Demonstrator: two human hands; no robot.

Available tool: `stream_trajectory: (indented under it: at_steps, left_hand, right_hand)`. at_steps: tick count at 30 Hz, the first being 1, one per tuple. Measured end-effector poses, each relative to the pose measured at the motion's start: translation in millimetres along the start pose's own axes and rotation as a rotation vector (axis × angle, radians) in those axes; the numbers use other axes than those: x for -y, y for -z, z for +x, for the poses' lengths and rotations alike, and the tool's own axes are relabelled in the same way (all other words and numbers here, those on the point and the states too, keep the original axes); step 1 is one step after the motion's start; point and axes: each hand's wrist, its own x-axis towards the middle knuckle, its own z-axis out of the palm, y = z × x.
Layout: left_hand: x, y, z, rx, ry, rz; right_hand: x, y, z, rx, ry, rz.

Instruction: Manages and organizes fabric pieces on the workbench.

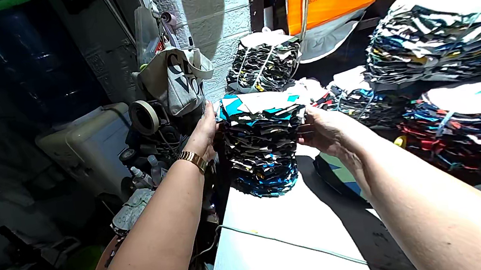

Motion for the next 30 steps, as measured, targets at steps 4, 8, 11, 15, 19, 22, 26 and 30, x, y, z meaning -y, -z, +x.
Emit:
stream_trajectory:
  at_steps: [4, 8, 11, 15, 19, 22, 26, 30]
  left_hand:
    - [0.3, 2.3, 4.3, 0.027, 0.012, 0.005]
    - [1.0, 0.9, 5.7, 0.047, -0.023, -0.004]
    - [0.7, -0.1, 2.6, 0.026, -0.039, -0.020]
    - [0.6, -1.9, -2.0, -0.010, -0.040, -0.024]
    - [2.7, -3.1, -3.9, 0.054, -0.073, 0.025]
    - [4.0, -3.8, -5.3, 0.060, -0.091, 0.036]
    - [6.6, -3.5, -3.0, 0.063, -0.106, 0.018]
    - [8.7, -4.3, -3.4, 0.053, -0.093, 0.008]
  right_hand:
    - [1.4, -0.2, 3.6, -0.001, -0.034, 0.009]
    - [2.1, -2.9, 1.1, -0.027, 0.023, -0.016]
    - [4.7, -4.1, -2.6, -0.028, 0.089, -0.055]
    - [7.2, -8.7, 0.9, 0.005, 0.099, 0.001]
    - [9.0, -10.3, 0.7, 0.081, 0.124, 0.048]
    - [10.7, -9.2, -2.2, 0.094, 0.159, 0.026]
    - [18.4, -9.3, -7.2, 0.135, 0.136, 0.099]
    - [26.2, -13.1, -11.2, 0.097, 0.033, 0.079]
